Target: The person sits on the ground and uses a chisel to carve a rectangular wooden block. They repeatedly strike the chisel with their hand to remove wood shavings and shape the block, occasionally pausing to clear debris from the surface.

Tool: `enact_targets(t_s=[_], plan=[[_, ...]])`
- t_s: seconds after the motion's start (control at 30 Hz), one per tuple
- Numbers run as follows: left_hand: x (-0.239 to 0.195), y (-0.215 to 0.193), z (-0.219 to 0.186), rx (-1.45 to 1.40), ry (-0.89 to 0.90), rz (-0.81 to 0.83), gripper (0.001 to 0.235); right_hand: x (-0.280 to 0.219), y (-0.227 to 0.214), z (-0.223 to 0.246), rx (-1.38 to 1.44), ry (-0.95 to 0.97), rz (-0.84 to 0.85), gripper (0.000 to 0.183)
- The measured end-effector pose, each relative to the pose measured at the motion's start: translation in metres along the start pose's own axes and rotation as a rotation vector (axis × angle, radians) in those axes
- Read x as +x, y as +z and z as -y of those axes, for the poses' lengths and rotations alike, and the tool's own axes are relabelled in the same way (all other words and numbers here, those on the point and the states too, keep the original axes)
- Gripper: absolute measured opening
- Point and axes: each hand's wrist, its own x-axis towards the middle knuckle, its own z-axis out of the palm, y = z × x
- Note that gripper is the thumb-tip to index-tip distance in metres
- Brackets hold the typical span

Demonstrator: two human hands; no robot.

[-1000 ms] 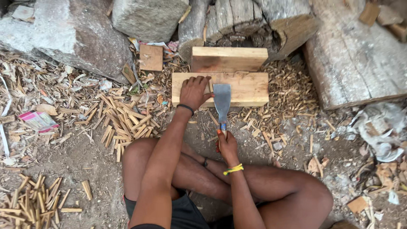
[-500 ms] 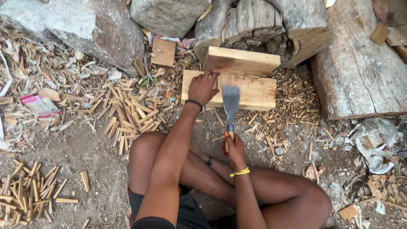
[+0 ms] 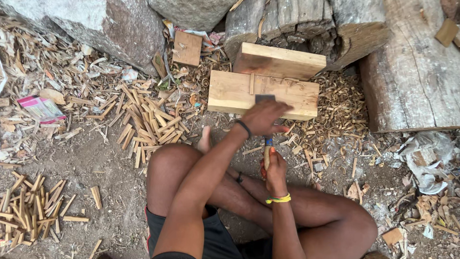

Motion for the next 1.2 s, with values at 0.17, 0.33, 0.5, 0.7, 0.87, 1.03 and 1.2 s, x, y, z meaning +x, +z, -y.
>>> enact_targets(t_s=[0.17,0.33,0.5,0.7,0.87,1.03,1.2], plan=[[-0.007,0.028,-0.017,-0.043,0.03,0.247,0.059,-0.009,0.007,0.011,-0.051,-0.039,-0.042,0.038],[-0.009,0.037,-0.008,-0.255,0.031,0.085,0.05,-0.017,0.007,0.013,-0.048,-0.039,-0.039,0.037],[-0.007,0.031,-0.008,-0.25,-0.001,0.052,0.045,-0.018,0.009,0.018,-0.057,-0.013,-0.046,0.04],[-0.012,0.032,-0.004,-0.179,0.036,0.004,0.041,-0.017,0.011,0.016,-0.094,-0.035,-0.038,0.041],[-0.011,0.033,-0.002,-0.182,0.039,0.031,0.041,-0.015,0.011,0.015,-0.106,-0.046,-0.028,0.041],[-0.012,0.029,-0.001,-0.155,0.012,0.039,0.043,-0.017,0.013,0.017,-0.102,-0.026,-0.017,0.042],[-0.009,0.019,-0.001,-0.252,-0.099,0.081,0.059,-0.015,0.017,0.02,-0.111,-0.018,-0.011,0.04]])
